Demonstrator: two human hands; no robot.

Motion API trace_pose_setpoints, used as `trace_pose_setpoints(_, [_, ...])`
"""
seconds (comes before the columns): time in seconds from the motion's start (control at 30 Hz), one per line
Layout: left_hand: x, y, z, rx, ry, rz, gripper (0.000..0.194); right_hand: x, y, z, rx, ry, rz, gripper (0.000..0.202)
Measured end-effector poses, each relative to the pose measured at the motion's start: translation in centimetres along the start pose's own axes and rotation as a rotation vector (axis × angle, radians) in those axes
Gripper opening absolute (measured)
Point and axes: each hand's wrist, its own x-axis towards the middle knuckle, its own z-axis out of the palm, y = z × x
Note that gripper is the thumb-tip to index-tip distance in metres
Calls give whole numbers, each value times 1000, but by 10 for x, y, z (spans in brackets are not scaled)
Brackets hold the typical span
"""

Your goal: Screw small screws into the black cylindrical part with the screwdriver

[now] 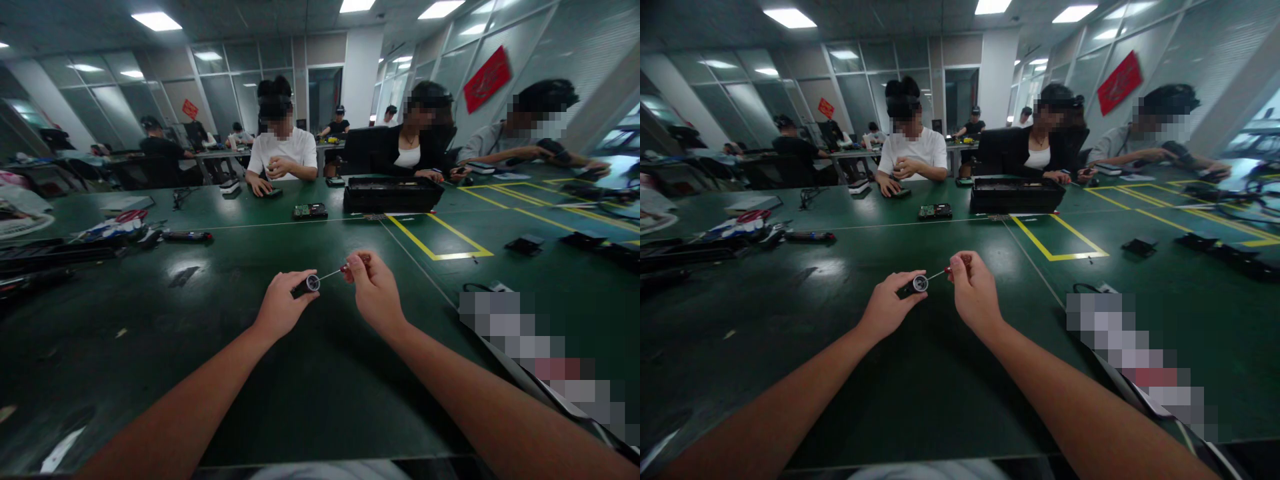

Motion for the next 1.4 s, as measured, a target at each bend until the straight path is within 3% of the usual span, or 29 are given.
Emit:
trace_pose_setpoints(0.23, [0,0,-2,-2,-1,-30,43,1,-10,-8,-255,-20,-46,35])
trace_pose_setpoints(0.5, [0,-4,-1,3,-10,-19,42,2,-9,-10,-276,-169,-169,10])
trace_pose_setpoints(0.7, [0,-6,1,1,-2,-7,41,3,-10,-10,-354,-130,-147,33])
trace_pose_setpoints(1.0, [1,-10,2,-9,33,-19,42,-1,-10,-10,-336,-207,-253,22])
trace_pose_setpoints(1.2, [1,-8,1,7,32,-26,42,1,-12,-9,-408,-220,-168,29])
trace_pose_setpoints(1.4, [1,-8,0,12,23,-44,42,-2,-12,-8,-326,-246,-194,28])
